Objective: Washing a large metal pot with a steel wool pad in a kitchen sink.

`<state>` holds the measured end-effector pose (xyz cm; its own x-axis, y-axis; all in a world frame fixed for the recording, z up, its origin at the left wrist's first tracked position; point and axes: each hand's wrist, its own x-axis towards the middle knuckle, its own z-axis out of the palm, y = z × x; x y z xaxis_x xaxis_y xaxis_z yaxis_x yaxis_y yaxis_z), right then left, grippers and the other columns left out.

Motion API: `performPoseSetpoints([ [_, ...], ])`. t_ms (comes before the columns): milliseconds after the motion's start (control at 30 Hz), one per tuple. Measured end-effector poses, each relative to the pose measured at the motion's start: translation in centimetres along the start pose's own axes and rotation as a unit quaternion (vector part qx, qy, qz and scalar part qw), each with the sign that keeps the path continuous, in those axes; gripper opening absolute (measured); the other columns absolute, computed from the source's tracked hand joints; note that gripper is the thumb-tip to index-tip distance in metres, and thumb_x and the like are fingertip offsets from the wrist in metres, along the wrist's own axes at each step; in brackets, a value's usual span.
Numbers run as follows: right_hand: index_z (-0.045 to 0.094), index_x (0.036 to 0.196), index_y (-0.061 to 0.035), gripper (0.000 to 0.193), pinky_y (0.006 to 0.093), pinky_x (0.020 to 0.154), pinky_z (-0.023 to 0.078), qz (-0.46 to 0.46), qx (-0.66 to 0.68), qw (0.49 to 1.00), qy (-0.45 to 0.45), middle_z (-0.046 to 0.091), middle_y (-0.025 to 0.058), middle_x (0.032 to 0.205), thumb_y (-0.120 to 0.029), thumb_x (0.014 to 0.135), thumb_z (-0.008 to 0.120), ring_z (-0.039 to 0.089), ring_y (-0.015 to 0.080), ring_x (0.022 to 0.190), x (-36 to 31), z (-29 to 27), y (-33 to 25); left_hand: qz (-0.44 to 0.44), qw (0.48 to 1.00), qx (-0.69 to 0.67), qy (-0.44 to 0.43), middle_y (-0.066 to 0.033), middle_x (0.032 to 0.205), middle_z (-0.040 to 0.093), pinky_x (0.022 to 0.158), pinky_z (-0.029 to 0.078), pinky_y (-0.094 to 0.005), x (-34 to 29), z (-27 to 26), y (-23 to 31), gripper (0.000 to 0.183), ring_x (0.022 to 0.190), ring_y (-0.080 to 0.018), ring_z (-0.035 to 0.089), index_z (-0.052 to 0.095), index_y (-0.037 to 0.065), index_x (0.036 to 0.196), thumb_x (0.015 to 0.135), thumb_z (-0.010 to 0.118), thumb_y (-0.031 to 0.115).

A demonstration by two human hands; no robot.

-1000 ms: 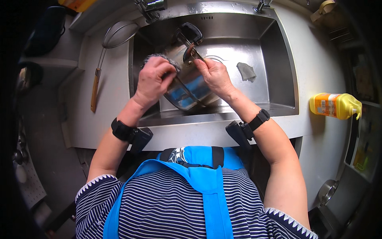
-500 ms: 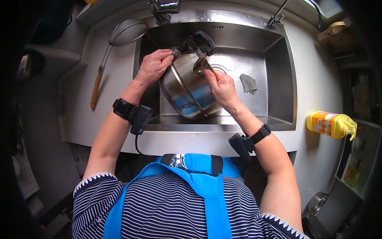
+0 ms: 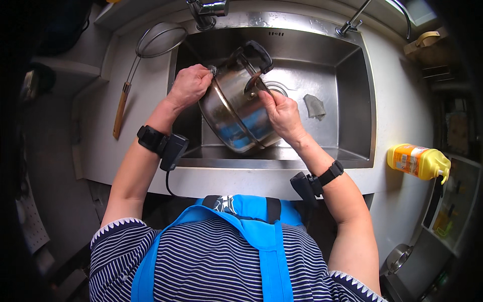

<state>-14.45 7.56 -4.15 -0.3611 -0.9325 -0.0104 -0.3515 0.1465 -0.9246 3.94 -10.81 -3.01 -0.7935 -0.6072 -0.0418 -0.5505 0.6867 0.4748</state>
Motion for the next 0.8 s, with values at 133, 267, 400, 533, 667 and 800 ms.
performPoseSetpoints([
  [133,0.061,0.085,-0.0025,0.028,0.0282,0.055,0.041,0.013,0.009,1.000,0.000,0.048,0.0091,0.060,-0.029,0.094,0.055,0.041,0.0135,0.056,0.0,-0.3,0.1,0.134,0.986,0.021,0.093,-0.0153,0.092,0.059,0.081,0.047,-0.0368,-3.8,-0.3,4.2,0.010,0.092,-0.0317,0.056,0.062,-0.002,0.085,0.080,0.058,0.006],
  [267,0.061,0.085,-0.0022,0.029,0.0281,0.055,0.041,-0.020,-0.003,1.000,0.007,0.047,0.0092,0.059,-0.029,0.094,0.055,0.040,0.0134,0.056,0.2,-0.2,0.0,0.156,0.982,0.041,0.096,-0.0149,0.094,0.056,0.080,0.047,-0.0375,-4.6,-0.6,5.1,0.009,0.092,-0.0311,0.055,0.060,-0.002,0.086,0.078,0.059,0.001],
  [400,0.061,0.085,-0.0016,0.029,0.0279,0.055,0.041,-0.013,0.011,1.000,-0.003,0.045,0.0095,0.058,-0.029,0.094,0.055,0.040,0.0132,0.055,0.3,0.1,-0.4,0.100,0.993,0.051,0.030,-0.0135,0.090,0.059,0.079,0.047,-0.0372,-1.2,-1.1,0.7,0.011,0.090,-0.0305,0.055,0.063,-0.001,0.081,0.083,0.055,0.007],
  [533,0.060,0.084,-0.0016,0.029,0.0278,0.054,0.040,0.003,0.007,1.000,-0.005,0.044,0.0093,0.058,-0.029,0.094,0.055,0.039,0.0125,0.056,0.2,-0.3,0.1,0.122,0.990,0.032,0.062,-0.0124,0.089,0.058,0.079,0.047,-0.0368,-2.0,-0.8,2.0,0.010,0.088,-0.0297,0.055,0.062,0.000,0.080,0.082,0.056,0.007],
  [667,0.060,0.084,-0.0018,0.030,0.0282,0.054,0.040,-0.001,-0.001,1.000,0.000,0.043,0.0089,0.058,-0.030,0.094,0.055,0.038,0.0121,0.056,0.2,-0.2,0.1,0.173,0.973,0.148,0.039,-0.0136,0.085,0.051,0.077,0.046,-0.0361,-5.3,-0.7,7.2,0.012,0.086,-0.0287,0.051,0.060,-0.004,0.079,0.071,0.055,0.002],
  [800,0.061,0.084,-0.0021,0.031,0.0284,0.055,0.041,0.011,-0.001,1.000,-0.010,0.044,0.0088,0.058,-0.030,0.094,0.054,0.039,0.0122,0.057,0.4,0.1,0.6,0.151,0.977,0.140,0.051,-0.0134,0.085,0.052,0.074,0.047,-0.0368,-4.8,-0.8,6.5,0.006,0.084,-0.0287,0.052,0.057,-0.002,0.072,0.073,0.053,0.003],
])
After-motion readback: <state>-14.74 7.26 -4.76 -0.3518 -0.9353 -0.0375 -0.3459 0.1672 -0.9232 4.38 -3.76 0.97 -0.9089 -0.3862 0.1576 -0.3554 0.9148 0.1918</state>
